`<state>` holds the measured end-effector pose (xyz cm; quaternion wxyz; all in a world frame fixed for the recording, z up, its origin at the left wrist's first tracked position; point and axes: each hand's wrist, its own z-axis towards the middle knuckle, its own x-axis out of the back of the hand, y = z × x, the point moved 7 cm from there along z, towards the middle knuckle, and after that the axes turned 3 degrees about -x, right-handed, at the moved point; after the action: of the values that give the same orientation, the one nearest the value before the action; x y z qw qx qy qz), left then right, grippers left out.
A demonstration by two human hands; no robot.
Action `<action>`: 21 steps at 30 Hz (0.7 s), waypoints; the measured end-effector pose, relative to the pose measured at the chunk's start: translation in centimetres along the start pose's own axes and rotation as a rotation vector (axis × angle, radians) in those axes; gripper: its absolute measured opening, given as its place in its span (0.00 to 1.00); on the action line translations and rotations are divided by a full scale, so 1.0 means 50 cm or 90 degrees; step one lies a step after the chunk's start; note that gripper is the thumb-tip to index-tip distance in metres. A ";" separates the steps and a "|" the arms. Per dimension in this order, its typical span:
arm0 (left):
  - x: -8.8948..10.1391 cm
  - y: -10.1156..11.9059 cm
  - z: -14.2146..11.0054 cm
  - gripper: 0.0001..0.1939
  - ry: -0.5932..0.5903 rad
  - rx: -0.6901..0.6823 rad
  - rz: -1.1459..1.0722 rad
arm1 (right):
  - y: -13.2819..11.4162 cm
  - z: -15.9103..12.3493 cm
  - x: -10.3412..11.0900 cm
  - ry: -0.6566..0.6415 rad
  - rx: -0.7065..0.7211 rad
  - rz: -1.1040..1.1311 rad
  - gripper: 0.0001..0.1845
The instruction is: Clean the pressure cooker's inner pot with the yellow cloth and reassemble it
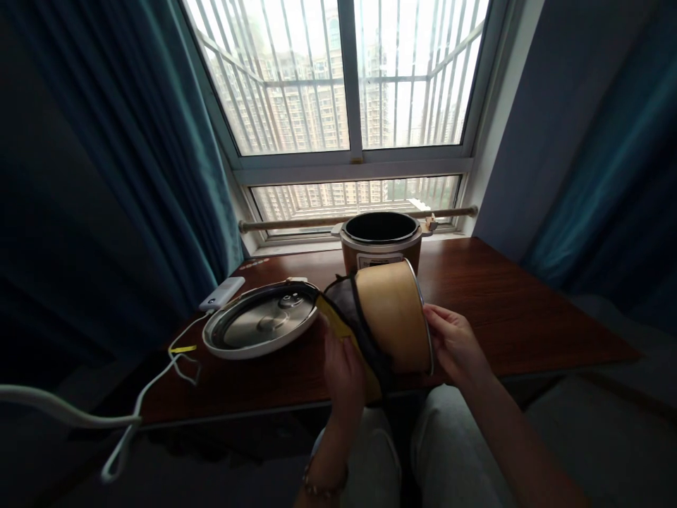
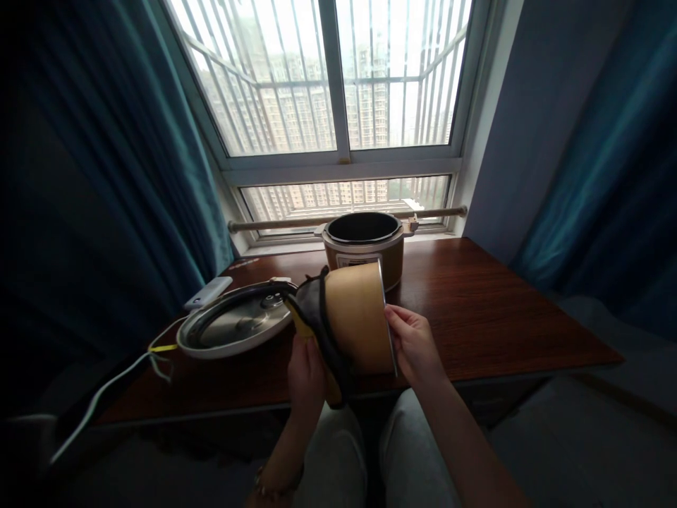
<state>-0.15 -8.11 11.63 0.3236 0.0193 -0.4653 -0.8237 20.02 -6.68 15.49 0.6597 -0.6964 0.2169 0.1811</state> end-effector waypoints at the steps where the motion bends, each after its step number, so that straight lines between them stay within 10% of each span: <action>1: -0.002 -0.023 -0.004 0.21 -0.013 0.070 -0.057 | 0.001 0.005 -0.001 -0.005 -0.001 0.005 0.16; 9: -0.007 -0.075 -0.064 0.25 -0.007 0.333 -0.334 | 0.038 -0.004 0.081 0.018 0.059 -0.125 0.25; 21: 0.000 -0.061 -0.136 0.21 -0.044 0.290 -0.201 | 0.116 -0.081 0.116 0.013 0.048 -0.193 0.18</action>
<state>0.56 -12.16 5.41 0.1630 0.1358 -0.6402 -0.7384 21.64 -11.29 7.75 0.7030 -0.6975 0.1231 0.0640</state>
